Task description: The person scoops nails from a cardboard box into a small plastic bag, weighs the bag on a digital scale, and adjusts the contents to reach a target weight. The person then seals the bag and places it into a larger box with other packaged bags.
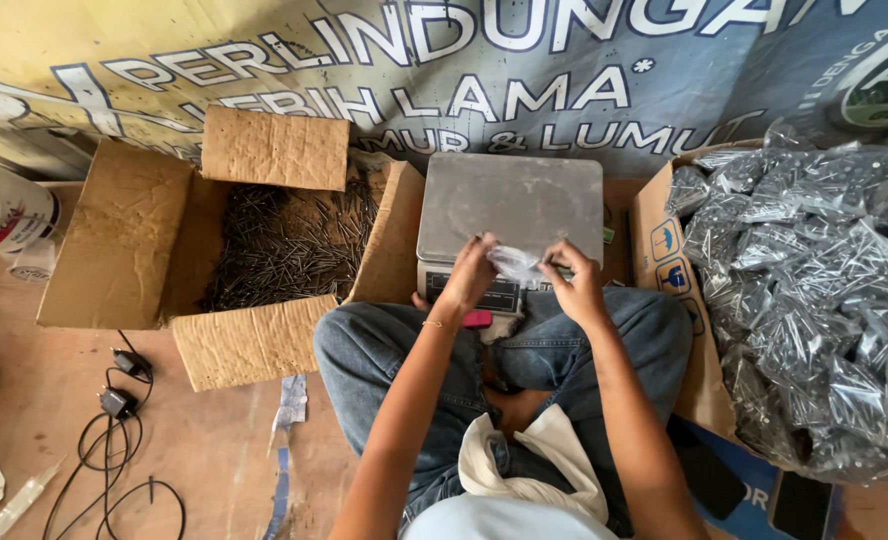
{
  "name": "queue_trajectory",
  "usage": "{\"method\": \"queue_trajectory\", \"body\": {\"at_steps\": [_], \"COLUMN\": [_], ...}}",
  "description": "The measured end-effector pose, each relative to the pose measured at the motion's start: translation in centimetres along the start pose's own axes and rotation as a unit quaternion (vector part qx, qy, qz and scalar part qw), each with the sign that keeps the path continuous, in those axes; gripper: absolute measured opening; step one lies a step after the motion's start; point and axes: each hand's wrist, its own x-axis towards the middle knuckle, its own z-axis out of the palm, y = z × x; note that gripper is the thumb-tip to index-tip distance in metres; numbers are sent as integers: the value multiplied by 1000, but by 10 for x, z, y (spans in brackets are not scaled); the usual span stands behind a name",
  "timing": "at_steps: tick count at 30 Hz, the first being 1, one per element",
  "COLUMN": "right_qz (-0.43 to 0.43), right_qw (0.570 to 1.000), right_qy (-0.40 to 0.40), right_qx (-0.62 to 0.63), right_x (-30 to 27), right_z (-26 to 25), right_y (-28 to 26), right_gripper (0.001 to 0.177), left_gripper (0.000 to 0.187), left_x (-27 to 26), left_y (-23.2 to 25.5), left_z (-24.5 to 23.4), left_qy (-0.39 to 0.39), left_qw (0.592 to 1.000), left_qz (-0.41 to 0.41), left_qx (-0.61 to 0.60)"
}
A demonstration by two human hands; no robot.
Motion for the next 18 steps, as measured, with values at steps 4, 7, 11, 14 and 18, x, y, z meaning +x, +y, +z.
{"method": "queue_trajectory", "body": {"at_steps": [4,7,11,14,18], "right_qz": [-48,-69,-89,-97,-100], "right_qw": [996,992,985,972,936], "right_qy": [-13,-21,-19,2,-6], "right_qx": [-77,-104,-147,-213,-337], "right_x": [-1,-2,-2,0,2], "right_z": [5,11,14,15,17], "right_y": [18,18,21,26,28], "right_gripper": [21,20,22,11,11], "left_gripper": [52,41,34,34,35], "left_x": [2,1,-4,-9,-20], "left_y": [-3,-3,-3,-2,-2], "left_z": [-12,-12,-9,-12,-19], "left_qy": [-67,24,37,22,-61], "left_qw": [965,893,790,751,712], "left_qz": [64,55,139,162,205], "left_qx": [247,445,596,639,669]}}
